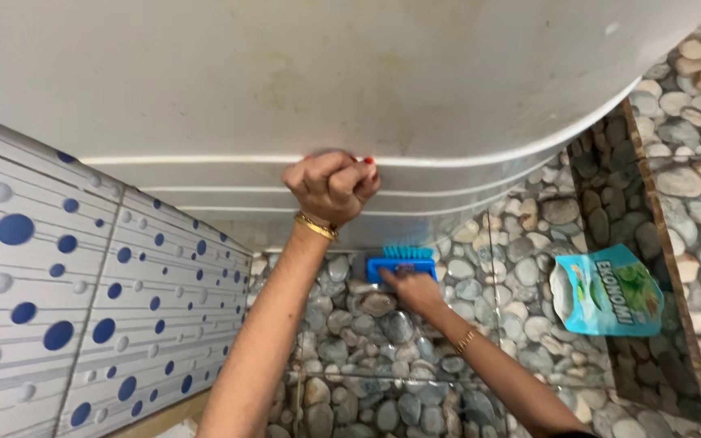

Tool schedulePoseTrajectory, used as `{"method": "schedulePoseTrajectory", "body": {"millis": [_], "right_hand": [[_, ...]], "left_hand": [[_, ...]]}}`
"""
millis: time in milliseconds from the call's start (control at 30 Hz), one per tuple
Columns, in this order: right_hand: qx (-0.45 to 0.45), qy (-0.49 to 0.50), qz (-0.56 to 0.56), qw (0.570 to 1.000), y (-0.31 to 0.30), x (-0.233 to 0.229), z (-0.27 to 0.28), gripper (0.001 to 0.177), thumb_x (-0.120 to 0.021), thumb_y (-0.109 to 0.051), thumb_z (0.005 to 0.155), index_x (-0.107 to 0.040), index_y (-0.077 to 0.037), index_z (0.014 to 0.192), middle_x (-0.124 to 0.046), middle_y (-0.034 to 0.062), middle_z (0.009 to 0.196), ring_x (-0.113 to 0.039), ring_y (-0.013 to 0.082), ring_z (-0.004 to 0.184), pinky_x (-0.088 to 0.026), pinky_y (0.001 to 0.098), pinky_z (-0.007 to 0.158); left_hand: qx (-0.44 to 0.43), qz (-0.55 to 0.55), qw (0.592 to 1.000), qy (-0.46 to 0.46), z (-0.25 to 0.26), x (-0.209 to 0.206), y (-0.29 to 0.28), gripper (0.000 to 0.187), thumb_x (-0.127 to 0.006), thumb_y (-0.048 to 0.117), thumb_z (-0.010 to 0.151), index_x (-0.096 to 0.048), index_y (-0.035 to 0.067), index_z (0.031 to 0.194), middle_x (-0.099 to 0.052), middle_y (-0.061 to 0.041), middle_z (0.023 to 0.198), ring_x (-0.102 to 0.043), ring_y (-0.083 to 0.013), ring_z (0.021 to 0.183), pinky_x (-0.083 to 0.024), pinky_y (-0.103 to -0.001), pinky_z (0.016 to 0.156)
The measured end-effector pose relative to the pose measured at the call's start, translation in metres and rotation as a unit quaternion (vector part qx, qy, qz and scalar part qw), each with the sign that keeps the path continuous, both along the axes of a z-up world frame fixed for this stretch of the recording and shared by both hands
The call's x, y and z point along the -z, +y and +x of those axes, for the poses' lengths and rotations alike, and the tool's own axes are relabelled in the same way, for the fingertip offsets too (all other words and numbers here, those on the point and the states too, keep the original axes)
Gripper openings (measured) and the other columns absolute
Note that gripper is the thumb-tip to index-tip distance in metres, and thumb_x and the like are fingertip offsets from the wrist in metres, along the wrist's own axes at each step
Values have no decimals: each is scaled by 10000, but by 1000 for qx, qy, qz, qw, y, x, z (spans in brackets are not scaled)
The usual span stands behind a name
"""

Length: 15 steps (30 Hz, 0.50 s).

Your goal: The person retrieves a toothbrush and toothpaste from a wall-mounted caddy, then uses a yellow scoop to pour water from a large tub onto the items. They proceed to scrub the exterior side of a white bathtub with a blue scrub brush, focusing on the lower sections and corners.

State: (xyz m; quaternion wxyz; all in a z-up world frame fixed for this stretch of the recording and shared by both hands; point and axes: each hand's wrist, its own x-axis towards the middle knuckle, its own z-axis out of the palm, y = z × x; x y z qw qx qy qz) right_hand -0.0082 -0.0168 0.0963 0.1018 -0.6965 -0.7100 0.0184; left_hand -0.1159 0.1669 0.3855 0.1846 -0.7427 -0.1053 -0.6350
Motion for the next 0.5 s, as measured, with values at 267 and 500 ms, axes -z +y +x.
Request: {"method": "schedulePoseTrajectory", "body": {"millis": [267,500], "right_hand": [[-20,31,88,995,11,1,-12,559,-596,-113,846,-556,-238,1389,-725,159,952,-738,331,780,-584,447,562],[40,112,-23,993,26,-13,-21,559,-729,-182,790,-616,-273,1330,-725,164,994,-718,368,778,-567,514,613]], "left_hand": [[-7,11,1000,-8,4,0,-1,186,-728,367,986,-569,287,1041,-554,91,975,-477,-154,974,-384,-361,864],[-9,8,1000,-7,2,2,-2,191,-730,368,989,-565,283,1036,-557,85,983,-474,-151,977,-374,-353,872]]}}
